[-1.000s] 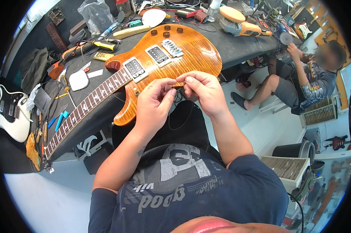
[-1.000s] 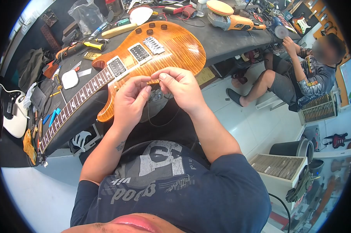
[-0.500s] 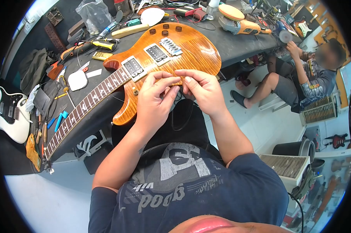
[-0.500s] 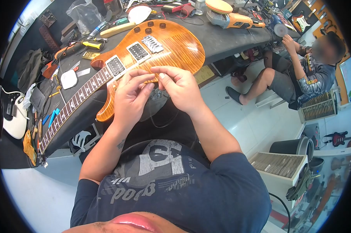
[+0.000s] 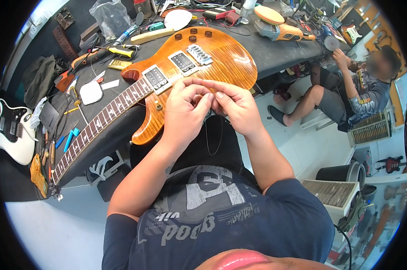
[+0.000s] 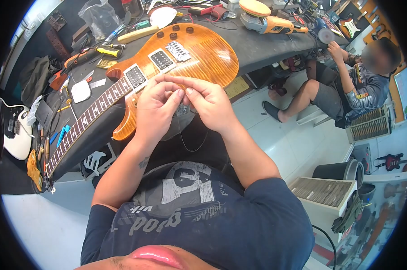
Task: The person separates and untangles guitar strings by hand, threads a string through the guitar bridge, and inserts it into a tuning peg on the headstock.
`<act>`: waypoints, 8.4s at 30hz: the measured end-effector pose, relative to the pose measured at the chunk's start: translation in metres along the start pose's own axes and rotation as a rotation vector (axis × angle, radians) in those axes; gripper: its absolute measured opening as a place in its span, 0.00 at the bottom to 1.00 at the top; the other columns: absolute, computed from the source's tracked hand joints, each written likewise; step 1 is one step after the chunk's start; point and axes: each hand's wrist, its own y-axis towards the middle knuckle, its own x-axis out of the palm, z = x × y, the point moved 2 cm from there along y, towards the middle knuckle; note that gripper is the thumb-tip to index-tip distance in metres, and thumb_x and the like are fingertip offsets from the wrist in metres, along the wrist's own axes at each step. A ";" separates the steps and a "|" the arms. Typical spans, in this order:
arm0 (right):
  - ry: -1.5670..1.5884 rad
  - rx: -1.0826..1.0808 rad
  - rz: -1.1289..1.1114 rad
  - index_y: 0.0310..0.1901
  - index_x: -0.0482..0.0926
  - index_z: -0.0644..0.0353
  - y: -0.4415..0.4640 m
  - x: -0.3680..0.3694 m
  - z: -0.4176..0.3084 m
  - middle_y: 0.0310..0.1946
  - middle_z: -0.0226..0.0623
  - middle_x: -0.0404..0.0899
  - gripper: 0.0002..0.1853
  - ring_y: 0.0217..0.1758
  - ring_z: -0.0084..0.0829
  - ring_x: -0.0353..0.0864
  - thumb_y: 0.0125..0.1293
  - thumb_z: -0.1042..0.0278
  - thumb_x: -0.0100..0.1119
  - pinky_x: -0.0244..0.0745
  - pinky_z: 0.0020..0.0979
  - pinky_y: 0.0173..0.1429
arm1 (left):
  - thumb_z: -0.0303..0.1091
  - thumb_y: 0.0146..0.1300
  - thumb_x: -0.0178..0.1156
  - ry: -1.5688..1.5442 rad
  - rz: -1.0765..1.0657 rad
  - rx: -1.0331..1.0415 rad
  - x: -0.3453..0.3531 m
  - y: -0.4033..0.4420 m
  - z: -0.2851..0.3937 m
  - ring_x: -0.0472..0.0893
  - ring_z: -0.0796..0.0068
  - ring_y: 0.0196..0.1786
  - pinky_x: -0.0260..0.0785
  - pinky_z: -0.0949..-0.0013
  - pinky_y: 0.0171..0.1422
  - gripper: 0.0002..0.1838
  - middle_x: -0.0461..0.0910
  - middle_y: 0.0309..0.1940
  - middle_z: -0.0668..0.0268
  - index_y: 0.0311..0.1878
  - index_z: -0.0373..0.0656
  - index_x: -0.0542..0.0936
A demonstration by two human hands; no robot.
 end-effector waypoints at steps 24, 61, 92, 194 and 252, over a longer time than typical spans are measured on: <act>-0.134 -0.098 0.049 0.70 0.82 0.66 -0.001 -0.003 0.002 0.35 0.24 0.78 0.18 0.37 0.15 0.72 0.86 0.75 0.52 0.71 0.21 0.42 | 0.25 0.73 0.69 0.192 0.004 0.134 -0.008 0.008 0.001 0.84 0.74 0.45 0.78 0.68 0.50 0.04 0.78 0.56 0.56 0.42 0.35 0.86; -0.743 -0.340 0.201 0.49 0.88 0.68 -0.005 0.002 -0.018 0.38 0.48 0.90 0.08 0.39 0.42 0.91 0.72 0.77 0.65 0.85 0.37 0.46 | 0.22 0.73 0.70 0.239 -0.088 0.196 -0.012 0.035 0.007 0.82 0.78 0.48 0.78 0.71 0.52 0.08 0.81 0.60 0.64 0.51 0.42 0.90; -1.041 -0.080 0.234 0.37 0.85 0.67 -0.003 0.002 -0.036 0.36 0.55 0.88 0.11 0.43 0.58 0.89 0.73 0.67 0.63 0.82 0.52 0.49 | 0.19 0.66 0.73 0.303 -0.259 0.164 -0.010 0.033 0.020 0.81 0.83 0.35 0.75 0.72 0.41 0.08 0.84 0.33 0.71 0.44 0.37 0.83; -0.858 -0.278 -0.440 0.49 0.87 0.64 0.040 0.087 -0.018 0.35 0.40 0.88 0.08 0.37 0.35 0.88 0.73 0.71 0.71 0.83 0.36 0.46 | 0.39 0.87 0.61 0.880 0.703 -0.058 -0.424 -0.223 0.161 0.78 0.86 0.48 0.70 0.78 0.57 0.15 0.83 0.44 0.72 0.55 0.35 0.86; -0.899 -0.373 -0.843 0.39 0.90 0.62 0.024 0.188 -0.026 0.32 0.51 0.90 0.13 0.41 0.55 0.91 0.65 0.60 0.67 0.86 0.52 0.48 | 0.34 0.81 0.68 1.347 0.613 0.336 -0.336 -0.107 0.316 0.82 0.68 0.39 0.76 0.63 0.48 0.13 0.89 0.38 0.55 0.50 0.29 0.88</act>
